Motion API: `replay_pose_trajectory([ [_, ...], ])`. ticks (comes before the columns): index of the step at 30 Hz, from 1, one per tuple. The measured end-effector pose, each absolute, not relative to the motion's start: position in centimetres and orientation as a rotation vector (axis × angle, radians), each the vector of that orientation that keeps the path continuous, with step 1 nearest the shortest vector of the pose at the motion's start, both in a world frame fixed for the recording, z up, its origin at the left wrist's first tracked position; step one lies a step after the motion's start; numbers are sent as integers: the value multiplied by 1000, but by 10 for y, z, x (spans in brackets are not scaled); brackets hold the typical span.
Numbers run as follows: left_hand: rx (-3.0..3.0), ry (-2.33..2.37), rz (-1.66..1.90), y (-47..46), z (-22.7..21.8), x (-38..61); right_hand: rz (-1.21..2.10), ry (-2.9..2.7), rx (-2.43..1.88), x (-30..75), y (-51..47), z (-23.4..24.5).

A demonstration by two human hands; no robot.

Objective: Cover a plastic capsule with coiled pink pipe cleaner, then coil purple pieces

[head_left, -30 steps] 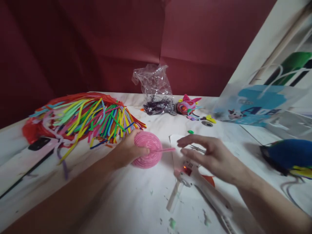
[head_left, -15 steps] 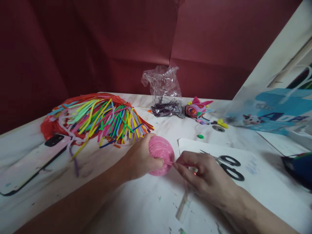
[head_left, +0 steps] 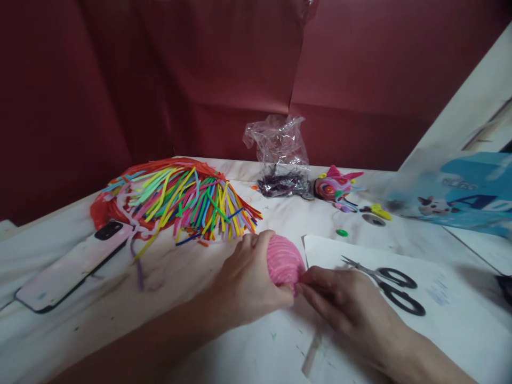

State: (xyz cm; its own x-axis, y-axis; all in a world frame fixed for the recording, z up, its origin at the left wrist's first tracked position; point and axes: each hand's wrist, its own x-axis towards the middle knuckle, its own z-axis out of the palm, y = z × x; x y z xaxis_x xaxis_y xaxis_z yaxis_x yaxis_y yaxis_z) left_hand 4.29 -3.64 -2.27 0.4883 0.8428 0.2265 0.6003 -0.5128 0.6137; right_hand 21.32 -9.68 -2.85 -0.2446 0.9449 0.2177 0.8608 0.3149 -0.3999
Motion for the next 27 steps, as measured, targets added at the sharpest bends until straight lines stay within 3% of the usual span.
replay_pose_trajectory([
  [4,2244,1210,695,-36,-22,42,57,-2205,-1549,212,-97,-32],
  [14,2221,1096,734,-30,-23,36,383,-2101,-1648,208,-97,-30],
  [20,1931,1025,793,-20,-29,37,325,-1729,-1664,211,-94,-39],
  [27,1334,799,857,-22,-31,46,1028,-1158,-1297,202,-88,-44],
])
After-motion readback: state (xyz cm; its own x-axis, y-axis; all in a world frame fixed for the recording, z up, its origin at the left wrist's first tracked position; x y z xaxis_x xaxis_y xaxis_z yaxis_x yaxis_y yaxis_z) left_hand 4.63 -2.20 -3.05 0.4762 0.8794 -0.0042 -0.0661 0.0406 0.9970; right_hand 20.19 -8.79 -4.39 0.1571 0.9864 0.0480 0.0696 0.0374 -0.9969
